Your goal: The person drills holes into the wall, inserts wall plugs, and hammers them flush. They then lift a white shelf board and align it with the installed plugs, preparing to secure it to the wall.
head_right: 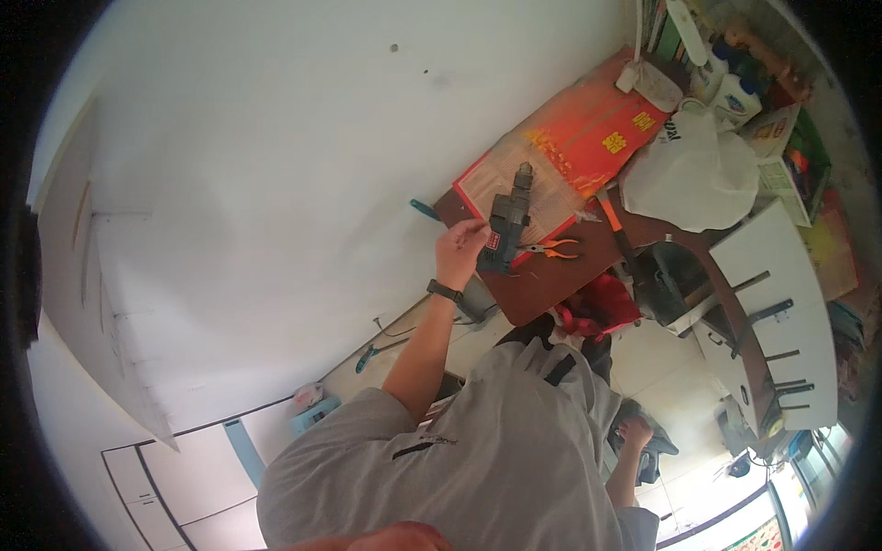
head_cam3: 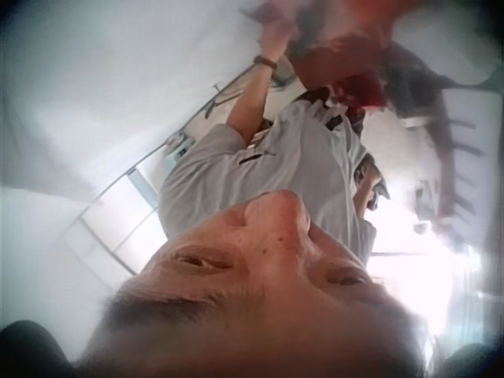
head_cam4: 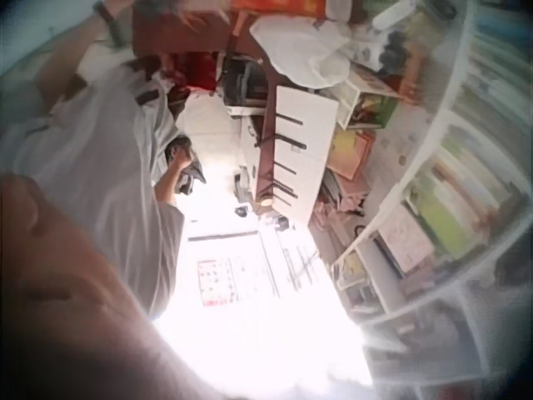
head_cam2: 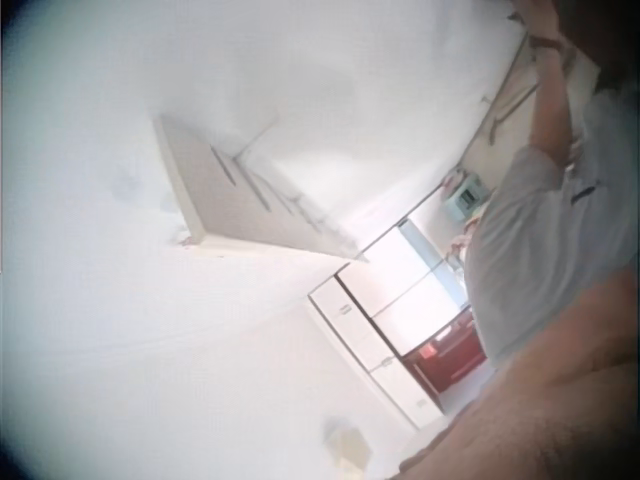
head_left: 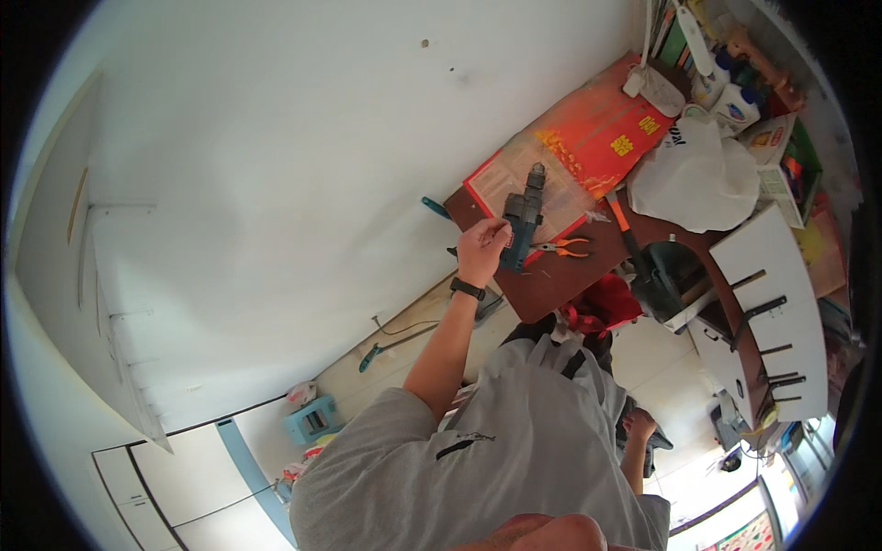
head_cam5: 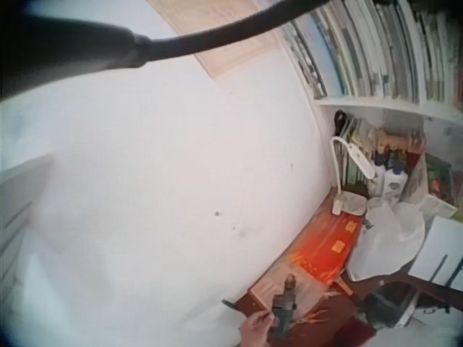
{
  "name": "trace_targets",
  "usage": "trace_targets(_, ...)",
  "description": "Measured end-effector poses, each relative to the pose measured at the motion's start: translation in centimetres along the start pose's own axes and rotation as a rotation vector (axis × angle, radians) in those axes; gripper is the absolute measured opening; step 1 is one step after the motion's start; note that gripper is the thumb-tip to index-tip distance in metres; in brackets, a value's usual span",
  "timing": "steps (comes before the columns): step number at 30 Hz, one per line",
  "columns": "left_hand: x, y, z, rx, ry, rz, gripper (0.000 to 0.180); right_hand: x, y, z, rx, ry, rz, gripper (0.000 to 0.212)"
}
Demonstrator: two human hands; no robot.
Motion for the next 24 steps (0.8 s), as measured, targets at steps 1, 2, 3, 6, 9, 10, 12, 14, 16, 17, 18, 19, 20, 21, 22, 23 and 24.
trace_targets(1,0.0,0.6,-0.2,-0.015,-0.016,-0.014,0.018,-0.2,-0.1,0.2,-0.030,0.011,0.003,0.008)
trace_targets(2,0.1,1.0,-0.3,-0.030,-0.030,-0.029,0.017,-0.2,-0.1,0.6,-0.013,0.012,0.015,0.009)
trace_targets(3,-0.3,1.5,0.3,-0.020,-0.047,-0.025,0.018,-1.4,-0.7,0.9,-0.007,0.040,0.029,0.009)
trace_targets(6,0.4,1.7,-0.2,-0.081,-0.053,-0.048,0.018,-0.2,-1.4,2.4,0.048,0.047,-0.045,0.008)
trace_targets(9,1.3,2.2,-0.2,-0.104,-0.029,-0.110,0.019,-3.3,1.4,0.6,0.100,-0.072,-0.172,0.005)
trace_targets(10,0.9,2.6,0.2,-0.105,-0.037,-0.101,0.019,-3.5,1.3,1.5,0.100,-0.046,-0.141,0.004)
trace_targets(12,-0.4,3.5,0.9,-0.118,-0.009,-0.052,0.018,-3.9,0.7,2.5,0.102,0.008,-0.079,0.004)
trace_targets(14,-1.6,4.6,-0.7,-0.203,0.030,-0.043,0.018,-6.2,4.3,-1.3,0.099,-0.152,-0.309,0.006)
trace_targets(16,-3.4,6.0,-1.3,-0.273,0.025,0.006,0.018,-7.2,6.0,-2.6,0.099,-0.202,-0.408,0.006)
trace_targets(17,-4.5,6.9,-1.1,-0.289,0.030,0.054,0.018,-6.4,5.8,-2.0,0.149,-0.591,-0.674,0.006)
trace_targets(18,-5.7,7.6,-1.3,-0.313,0.032,0.097,0.018,-7.0,6.4,-2.0,0.129,-0.646,-0.581,0.006)
trace_targets(19,-7.1,8.4,-1.5,-0.317,0.094,0.164,0.020,-7.5,7.1,-2.4,0.107,-0.703,-0.486,0.005)
trace_targets(20,-8.5,9.3,-1.7,-0.321,0.155,0.227,0.021,-7.2,7.2,-2.4,0.102,-0.855,-0.573,0.005)
trace_targets(21,-9.9,10.0,-2.0,-0.327,0.215,0.291,0.022,-6.7,7.4,-2.3,0.085,-1.009,-0.668,0.006)
trace_targets(22,-11.6,10.7,-2.2,-0.331,0.295,0.368,0.027,-6.0,7.5,-2.4,0.061,-1.158,-0.767,0.007)
trace_targets(23,-14.5,10.5,-0.5,-0.311,0.383,0.505,0.031,-4.7,6.1,0.8,0.035,-1.212,-1.001,0.008)
trace_targets(24,-16.4,10.8,0.3,-0.301,0.460,0.609,0.036,-3.3,4.2,2.5,-0.001,-1.296,-1.228,0.010)
Point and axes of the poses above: each hand's wrist, its own y-axis towards the middle knuckle, its own z-axis out of the palm, x = y × z, the point moved 5 cm from there along y, towards the middle knuckle, and after that the axes turned 2 degrees about z, right-handed, at the moved point
